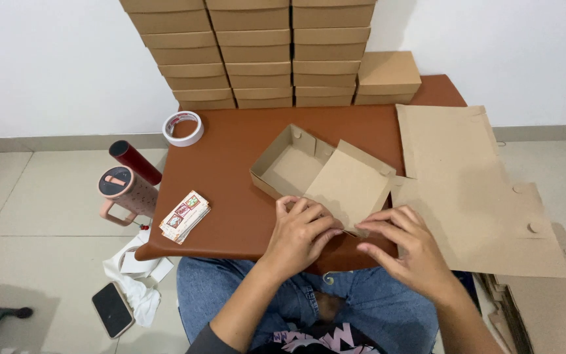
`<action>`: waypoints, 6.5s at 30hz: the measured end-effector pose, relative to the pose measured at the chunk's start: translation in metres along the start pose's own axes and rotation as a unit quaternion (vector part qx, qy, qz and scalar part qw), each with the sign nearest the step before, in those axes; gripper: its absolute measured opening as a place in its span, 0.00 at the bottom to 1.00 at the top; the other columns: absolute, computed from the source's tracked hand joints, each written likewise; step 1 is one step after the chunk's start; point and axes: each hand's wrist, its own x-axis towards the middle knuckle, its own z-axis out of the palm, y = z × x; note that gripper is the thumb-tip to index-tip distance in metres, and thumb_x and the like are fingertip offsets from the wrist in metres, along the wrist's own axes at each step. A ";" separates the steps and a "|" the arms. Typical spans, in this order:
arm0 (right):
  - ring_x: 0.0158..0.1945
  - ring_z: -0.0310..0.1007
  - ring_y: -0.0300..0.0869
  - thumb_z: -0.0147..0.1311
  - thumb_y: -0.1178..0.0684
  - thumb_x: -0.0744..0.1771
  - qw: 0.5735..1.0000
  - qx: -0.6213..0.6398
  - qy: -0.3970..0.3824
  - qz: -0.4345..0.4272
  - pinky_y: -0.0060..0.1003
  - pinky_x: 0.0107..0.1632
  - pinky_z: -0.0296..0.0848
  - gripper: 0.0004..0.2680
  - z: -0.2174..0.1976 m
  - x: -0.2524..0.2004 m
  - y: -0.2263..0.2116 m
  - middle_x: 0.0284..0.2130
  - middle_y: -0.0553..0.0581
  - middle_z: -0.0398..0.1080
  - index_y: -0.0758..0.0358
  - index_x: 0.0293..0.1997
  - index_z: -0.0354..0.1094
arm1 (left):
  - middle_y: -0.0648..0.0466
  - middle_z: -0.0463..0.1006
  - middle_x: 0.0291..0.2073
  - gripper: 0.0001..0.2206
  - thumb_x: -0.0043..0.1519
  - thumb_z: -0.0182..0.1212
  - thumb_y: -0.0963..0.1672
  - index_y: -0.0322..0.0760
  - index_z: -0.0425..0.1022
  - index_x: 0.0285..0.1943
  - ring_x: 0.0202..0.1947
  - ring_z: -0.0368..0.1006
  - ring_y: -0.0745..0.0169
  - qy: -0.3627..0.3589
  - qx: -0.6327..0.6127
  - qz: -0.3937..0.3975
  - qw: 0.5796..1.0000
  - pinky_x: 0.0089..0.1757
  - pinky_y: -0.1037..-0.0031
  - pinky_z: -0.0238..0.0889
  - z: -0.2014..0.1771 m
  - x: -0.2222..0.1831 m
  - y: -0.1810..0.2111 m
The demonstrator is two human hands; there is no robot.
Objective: The person is seen sitting on the floor, assembling small cardboard boxes from flat templates and applying labels to them.
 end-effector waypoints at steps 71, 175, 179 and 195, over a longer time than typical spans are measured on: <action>0.34 0.74 0.43 0.55 0.60 0.65 0.954 0.120 -0.195 0.193 0.40 0.42 0.74 0.04 0.001 0.039 0.000 0.26 0.56 0.76 0.60 0.35 0.76 | 0.61 0.76 0.33 0.10 0.69 0.56 0.44 0.47 0.74 0.32 0.36 0.71 0.68 0.194 0.091 0.161 0.963 0.55 0.66 0.54 0.069 -0.028 -0.015; 0.28 0.70 0.35 0.59 0.56 0.66 0.932 0.333 -0.027 0.143 0.31 0.37 0.71 0.03 0.222 0.135 -0.147 0.18 0.53 0.75 0.56 0.33 0.77 | 0.55 0.83 0.31 0.10 0.59 0.68 0.49 0.44 0.82 0.44 0.42 0.79 0.56 0.210 -0.027 -0.428 0.879 0.49 0.67 0.59 -0.124 -0.147 -0.127; 0.32 0.76 0.48 0.53 0.62 0.66 0.926 0.376 -0.007 0.040 0.43 0.43 0.75 0.15 0.157 0.113 -0.176 0.26 0.66 0.76 0.61 0.61 0.67 | 0.53 0.83 0.24 0.03 0.58 0.69 0.42 0.37 0.84 0.38 0.30 0.73 0.68 0.272 -0.148 -0.397 0.864 0.38 0.74 0.64 -0.131 -0.128 -0.099; 0.48 0.66 0.42 0.63 0.37 0.63 0.923 -0.316 0.114 -0.187 0.36 0.46 0.66 0.24 0.058 0.062 -0.039 0.53 0.56 0.64 0.50 0.63 0.68 | 0.56 0.75 0.26 0.03 0.57 0.67 0.39 0.30 0.82 0.37 0.25 0.65 0.71 0.097 -0.224 -0.335 0.910 0.29 0.81 0.61 -0.081 -0.029 -0.031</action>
